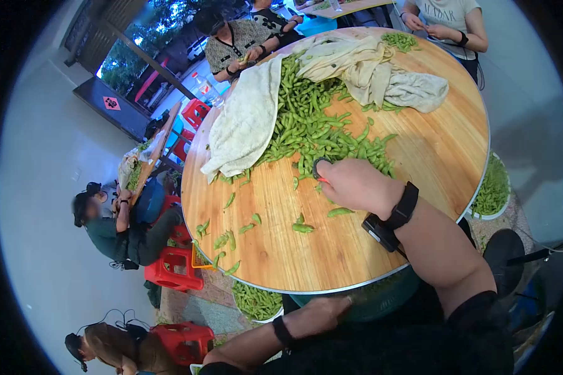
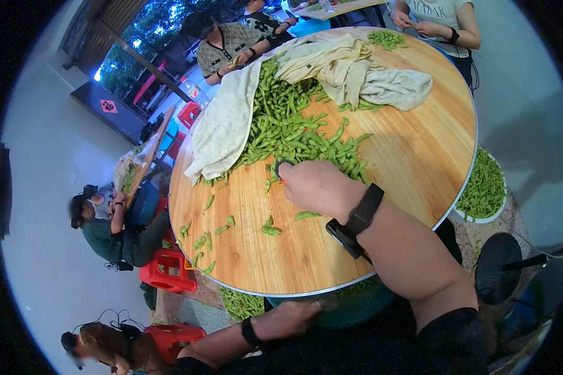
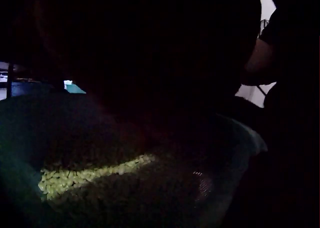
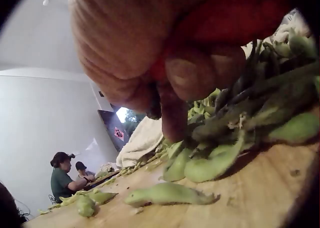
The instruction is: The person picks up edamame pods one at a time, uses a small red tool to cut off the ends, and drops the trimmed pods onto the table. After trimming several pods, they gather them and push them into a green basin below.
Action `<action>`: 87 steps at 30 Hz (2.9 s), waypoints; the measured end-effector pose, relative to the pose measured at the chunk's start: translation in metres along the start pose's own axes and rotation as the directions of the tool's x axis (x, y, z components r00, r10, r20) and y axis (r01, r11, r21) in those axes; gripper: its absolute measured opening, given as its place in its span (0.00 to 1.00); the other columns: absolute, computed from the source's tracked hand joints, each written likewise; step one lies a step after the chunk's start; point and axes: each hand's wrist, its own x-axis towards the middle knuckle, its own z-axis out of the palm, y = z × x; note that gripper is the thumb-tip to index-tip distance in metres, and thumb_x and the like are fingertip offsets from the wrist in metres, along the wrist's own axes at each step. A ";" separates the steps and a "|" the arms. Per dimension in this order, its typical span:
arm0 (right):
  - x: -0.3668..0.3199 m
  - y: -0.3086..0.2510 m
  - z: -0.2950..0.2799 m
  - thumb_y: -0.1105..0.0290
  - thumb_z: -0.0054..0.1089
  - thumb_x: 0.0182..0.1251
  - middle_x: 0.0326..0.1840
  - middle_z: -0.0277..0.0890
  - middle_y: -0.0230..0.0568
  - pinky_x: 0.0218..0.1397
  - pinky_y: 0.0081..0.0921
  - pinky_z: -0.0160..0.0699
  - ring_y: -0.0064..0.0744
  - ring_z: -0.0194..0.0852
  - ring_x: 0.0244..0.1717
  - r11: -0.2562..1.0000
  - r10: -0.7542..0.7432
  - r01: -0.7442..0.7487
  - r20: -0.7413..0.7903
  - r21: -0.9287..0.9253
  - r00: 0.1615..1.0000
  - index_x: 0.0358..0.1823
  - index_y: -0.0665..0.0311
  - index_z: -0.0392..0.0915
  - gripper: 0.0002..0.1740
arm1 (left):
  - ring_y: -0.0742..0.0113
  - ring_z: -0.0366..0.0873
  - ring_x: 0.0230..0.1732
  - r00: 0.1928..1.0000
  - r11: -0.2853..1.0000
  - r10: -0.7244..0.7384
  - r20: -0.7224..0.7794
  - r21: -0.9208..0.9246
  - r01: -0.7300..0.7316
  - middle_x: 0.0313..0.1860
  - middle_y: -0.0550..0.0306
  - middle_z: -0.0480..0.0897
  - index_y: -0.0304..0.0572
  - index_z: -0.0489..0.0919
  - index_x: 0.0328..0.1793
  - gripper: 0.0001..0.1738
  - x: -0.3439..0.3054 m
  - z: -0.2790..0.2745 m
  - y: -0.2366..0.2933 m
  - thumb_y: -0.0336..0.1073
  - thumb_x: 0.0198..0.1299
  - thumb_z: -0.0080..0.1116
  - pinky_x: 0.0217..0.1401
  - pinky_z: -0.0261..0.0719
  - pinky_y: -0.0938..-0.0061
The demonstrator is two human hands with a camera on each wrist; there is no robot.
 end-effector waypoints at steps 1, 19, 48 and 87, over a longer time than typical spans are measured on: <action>0.000 0.000 -0.001 0.69 0.46 0.61 0.26 0.75 0.56 0.35 0.48 0.73 0.57 0.76 0.31 1.000 0.001 -0.001 -0.004 0.002 1.000 0.36 0.69 0.68 0.09 | 0.46 0.77 0.43 0.997 0.994 0.035 0.076 -0.108 -0.027 0.39 0.44 0.76 0.43 0.71 0.61 0.23 -0.005 -0.019 0.019 0.29 0.56 0.54 0.46 0.76 0.59; -0.002 0.004 0.020 0.71 0.52 0.57 0.31 0.73 0.49 0.34 0.41 0.77 0.49 0.77 0.31 0.975 -0.203 0.185 -0.161 -0.122 0.966 0.35 0.66 0.69 0.07 | 0.44 0.72 0.54 0.814 0.614 -0.256 -0.520 0.563 0.553 0.50 0.39 0.73 0.35 0.72 0.53 0.25 -0.071 -0.182 -0.088 0.25 0.44 0.57 0.56 0.72 0.59; 0.013 0.007 -0.007 0.70 0.50 0.61 0.29 0.69 0.53 0.30 0.36 0.69 0.53 0.71 0.29 0.867 0.087 0.019 -0.190 0.497 0.978 0.34 0.68 0.65 0.08 | 0.72 0.73 0.28 0.921 0.141 -0.293 -0.257 -0.964 -0.224 0.32 0.62 0.78 0.37 0.74 0.55 0.13 0.056 -0.161 -0.036 0.31 0.69 0.42 0.32 0.71 0.81; 0.012 -0.015 -0.008 0.69 0.37 0.66 0.21 0.68 0.36 0.14 0.24 0.68 0.28 0.69 0.13 0.709 0.137 -0.353 0.371 0.610 0.918 0.41 0.63 0.58 0.06 | 0.83 0.65 0.38 0.699 0.804 -0.062 -0.713 -0.451 -0.388 0.38 0.71 0.72 0.44 0.71 0.46 0.05 0.070 -0.136 -0.058 0.35 0.69 0.48 0.43 0.66 0.83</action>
